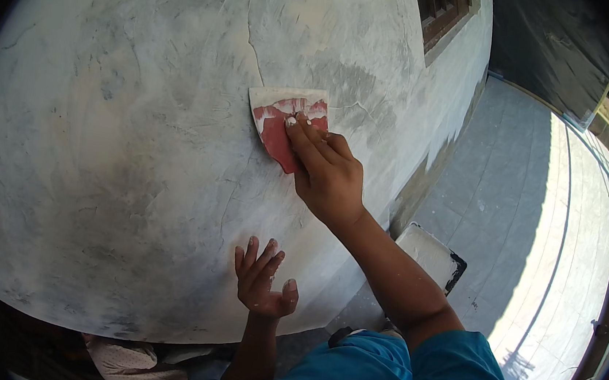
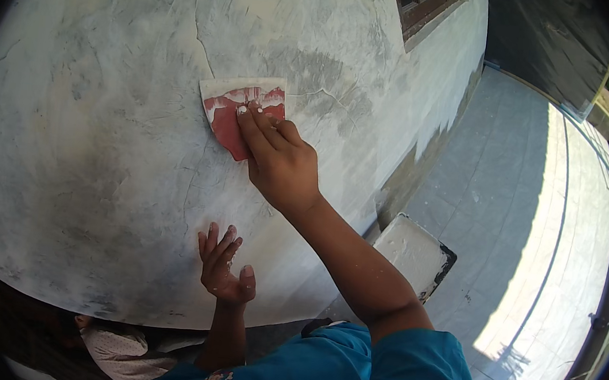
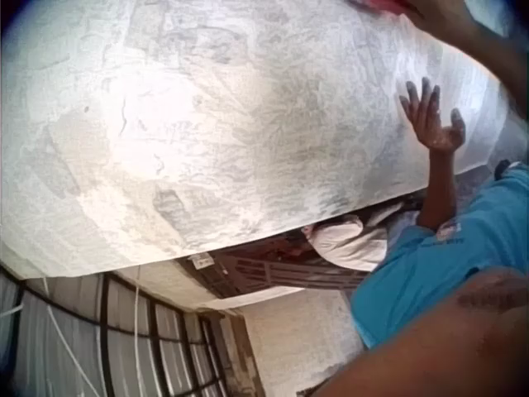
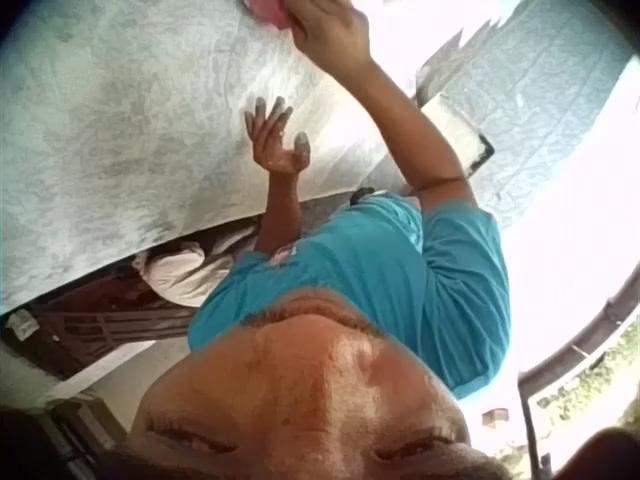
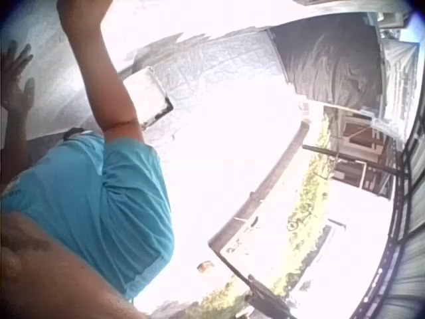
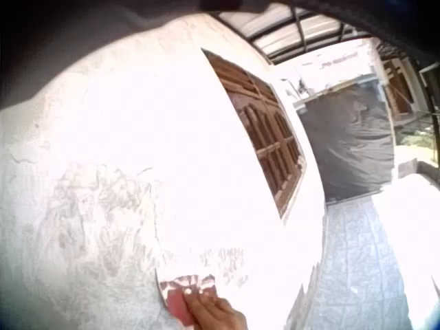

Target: The person is seen patching and smoothing putty or plaster onto a wall using a spreader tool.

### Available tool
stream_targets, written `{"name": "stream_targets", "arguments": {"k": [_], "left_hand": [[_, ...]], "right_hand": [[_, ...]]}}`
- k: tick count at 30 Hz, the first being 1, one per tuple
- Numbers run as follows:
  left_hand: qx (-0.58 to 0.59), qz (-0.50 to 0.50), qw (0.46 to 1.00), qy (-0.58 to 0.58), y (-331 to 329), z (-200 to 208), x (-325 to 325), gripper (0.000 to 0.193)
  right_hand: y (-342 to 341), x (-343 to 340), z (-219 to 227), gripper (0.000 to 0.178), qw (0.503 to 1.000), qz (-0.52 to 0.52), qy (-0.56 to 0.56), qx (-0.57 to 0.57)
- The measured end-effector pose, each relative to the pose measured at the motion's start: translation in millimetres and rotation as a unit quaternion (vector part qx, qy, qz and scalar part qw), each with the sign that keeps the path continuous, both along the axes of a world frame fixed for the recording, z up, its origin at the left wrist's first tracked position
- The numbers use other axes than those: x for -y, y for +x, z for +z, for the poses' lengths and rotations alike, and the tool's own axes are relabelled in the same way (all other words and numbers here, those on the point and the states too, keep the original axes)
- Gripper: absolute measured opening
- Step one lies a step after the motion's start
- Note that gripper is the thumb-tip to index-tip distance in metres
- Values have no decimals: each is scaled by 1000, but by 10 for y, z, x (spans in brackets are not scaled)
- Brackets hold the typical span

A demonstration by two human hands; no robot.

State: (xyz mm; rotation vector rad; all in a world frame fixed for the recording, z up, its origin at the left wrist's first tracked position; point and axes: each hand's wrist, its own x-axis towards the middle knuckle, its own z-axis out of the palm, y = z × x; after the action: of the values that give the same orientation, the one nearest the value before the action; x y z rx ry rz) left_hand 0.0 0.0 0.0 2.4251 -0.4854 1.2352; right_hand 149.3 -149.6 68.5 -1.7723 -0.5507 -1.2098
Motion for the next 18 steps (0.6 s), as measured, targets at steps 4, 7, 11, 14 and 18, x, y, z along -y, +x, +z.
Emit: {"name": "stream_targets", "arguments": {"k": [4,7,11,14,18], "left_hand": [[4,25,1000,-2,-18,-12,28,42],[1,23,1000,3,-12,7,-23,42],[13,16,1000,1,26,5,32,42],[8,18,1000,-7,27,35,46,43],[8,38,999,7,10,36,25,43]], "right_hand": [[-484,88,-509,44,994,77,-41,-60],[-335,361,-33,41,994,71,47,-69],[207,407,529,42,994,2,89,58],[52,-10,-22,49,997,19,-28,64],[-395,183,-648,46,994,78,-77,-14]]}}
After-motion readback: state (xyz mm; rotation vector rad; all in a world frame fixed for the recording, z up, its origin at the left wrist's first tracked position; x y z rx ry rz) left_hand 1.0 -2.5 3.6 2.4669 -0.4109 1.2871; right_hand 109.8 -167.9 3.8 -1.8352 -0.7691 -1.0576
